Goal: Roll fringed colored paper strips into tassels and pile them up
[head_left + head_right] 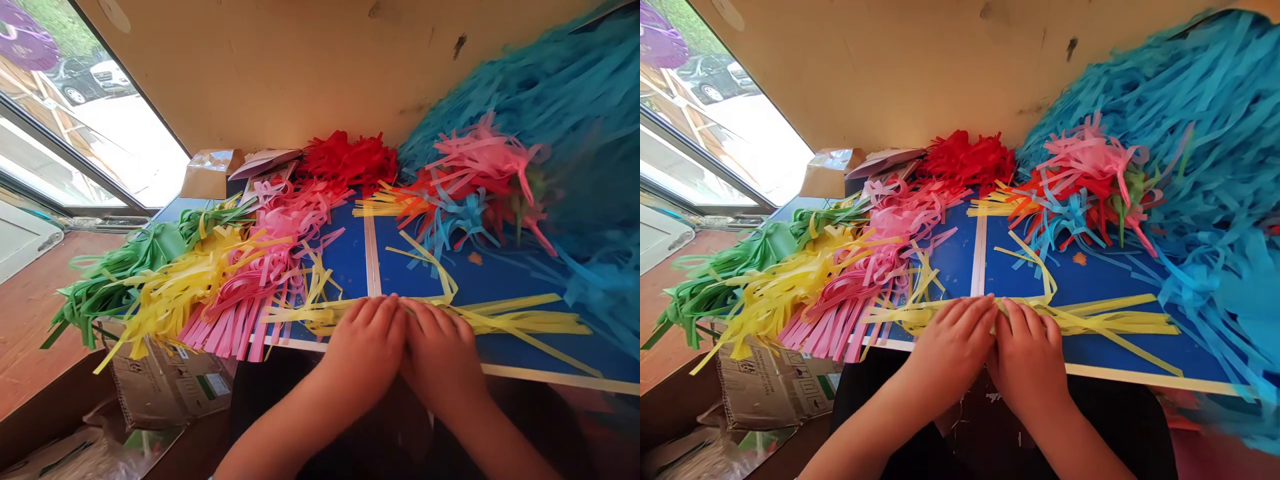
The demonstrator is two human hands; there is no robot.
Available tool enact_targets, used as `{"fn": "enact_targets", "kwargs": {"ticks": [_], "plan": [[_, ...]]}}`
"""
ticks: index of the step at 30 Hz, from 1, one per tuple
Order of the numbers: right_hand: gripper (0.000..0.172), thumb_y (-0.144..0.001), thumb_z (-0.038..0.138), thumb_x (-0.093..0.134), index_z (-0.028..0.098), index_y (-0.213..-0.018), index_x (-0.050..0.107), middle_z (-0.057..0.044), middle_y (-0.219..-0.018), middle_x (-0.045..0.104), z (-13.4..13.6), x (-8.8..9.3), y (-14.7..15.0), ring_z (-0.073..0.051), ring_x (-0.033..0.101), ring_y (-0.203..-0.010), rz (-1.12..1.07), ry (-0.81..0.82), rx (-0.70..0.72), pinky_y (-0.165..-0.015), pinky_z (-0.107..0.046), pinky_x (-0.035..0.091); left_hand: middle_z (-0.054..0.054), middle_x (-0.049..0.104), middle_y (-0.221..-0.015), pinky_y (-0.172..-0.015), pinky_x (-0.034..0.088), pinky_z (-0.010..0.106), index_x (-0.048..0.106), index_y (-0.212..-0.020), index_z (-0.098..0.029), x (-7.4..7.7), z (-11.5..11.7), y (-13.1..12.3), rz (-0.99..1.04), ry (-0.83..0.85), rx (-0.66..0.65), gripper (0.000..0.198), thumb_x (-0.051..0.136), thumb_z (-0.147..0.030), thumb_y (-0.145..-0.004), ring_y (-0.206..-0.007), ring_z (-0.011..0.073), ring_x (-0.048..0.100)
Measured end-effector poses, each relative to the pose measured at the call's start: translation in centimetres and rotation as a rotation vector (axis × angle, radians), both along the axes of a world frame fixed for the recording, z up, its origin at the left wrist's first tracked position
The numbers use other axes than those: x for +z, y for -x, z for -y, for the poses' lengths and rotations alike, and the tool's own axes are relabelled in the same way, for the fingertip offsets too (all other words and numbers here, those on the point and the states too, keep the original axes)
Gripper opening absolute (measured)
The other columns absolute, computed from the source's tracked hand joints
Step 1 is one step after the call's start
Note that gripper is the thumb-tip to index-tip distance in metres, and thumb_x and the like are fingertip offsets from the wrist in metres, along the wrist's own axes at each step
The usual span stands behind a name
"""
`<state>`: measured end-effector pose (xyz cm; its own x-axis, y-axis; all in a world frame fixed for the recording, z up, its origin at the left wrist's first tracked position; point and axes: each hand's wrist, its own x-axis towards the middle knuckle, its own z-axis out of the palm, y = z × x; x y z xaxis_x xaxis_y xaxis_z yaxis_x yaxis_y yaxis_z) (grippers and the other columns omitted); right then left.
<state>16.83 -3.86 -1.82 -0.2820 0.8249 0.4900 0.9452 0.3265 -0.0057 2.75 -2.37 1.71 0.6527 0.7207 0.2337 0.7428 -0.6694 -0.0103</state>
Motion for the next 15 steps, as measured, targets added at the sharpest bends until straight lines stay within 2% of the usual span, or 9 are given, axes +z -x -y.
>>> {"fn": "enact_targets", "kwargs": {"ticks": [3,6,11,15], "plan": [[0.027,-0.081,0.018,0.045,0.018,-0.102,0.062,-0.007,-0.107,0.066,0.4,-0.1,0.1,-0.021,0.058,-0.093,-0.007,-0.002,-0.020,-0.083,-0.039,0.031,0.010,0.043,-0.137,-0.104,0.029,0.033,0.039,-0.132,-0.007,-1.3,1.1,0.0,0.048,0.048,0.007,0.047,0.031,-0.032,-0.093,-0.126,0.0216,0.038],[0.029,-0.086,0.024,0.042,0.018,-0.107,0.061,-0.009,-0.114,0.063,0.9,-0.3,-0.1,-0.022,0.057,-0.098,0.021,-0.029,-0.034,-0.086,-0.042,0.029,0.011,0.037,-0.141,-0.106,0.027,0.036,0.034,-0.136,-0.007,-2.2,1.4,0.6,0.032,0.135,0.025,0.062,0.027,-0.050,-0.091,-0.132,0.0234,0.030],[0.055,-0.087,0.048,0.035,0.009,-0.124,0.049,-0.018,-0.128,0.051,1.9,-1.3,-0.9,-0.030,0.050,-0.111,0.149,-0.052,0.013,-0.089,-0.051,0.027,0.019,0.031,-0.142,-0.106,0.026,0.040,0.038,-0.135,-0.011,-2.3,1.5,2.0,0.040,0.139,0.063,0.088,0.027,-0.076,-0.076,-0.134,0.0281,0.024],[0.066,-0.085,0.056,0.031,0.006,-0.127,0.045,-0.020,-0.130,0.048,2.4,-1.4,-1.4,-0.035,0.049,-0.111,0.161,-0.040,-0.032,-0.090,-0.057,0.028,0.018,0.030,-0.143,-0.105,0.027,0.042,0.037,-0.135,-0.015,-2.1,1.8,2.9,0.030,0.173,0.090,0.090,0.028,-0.079,-0.073,-0.134,0.0282,0.025]]}}
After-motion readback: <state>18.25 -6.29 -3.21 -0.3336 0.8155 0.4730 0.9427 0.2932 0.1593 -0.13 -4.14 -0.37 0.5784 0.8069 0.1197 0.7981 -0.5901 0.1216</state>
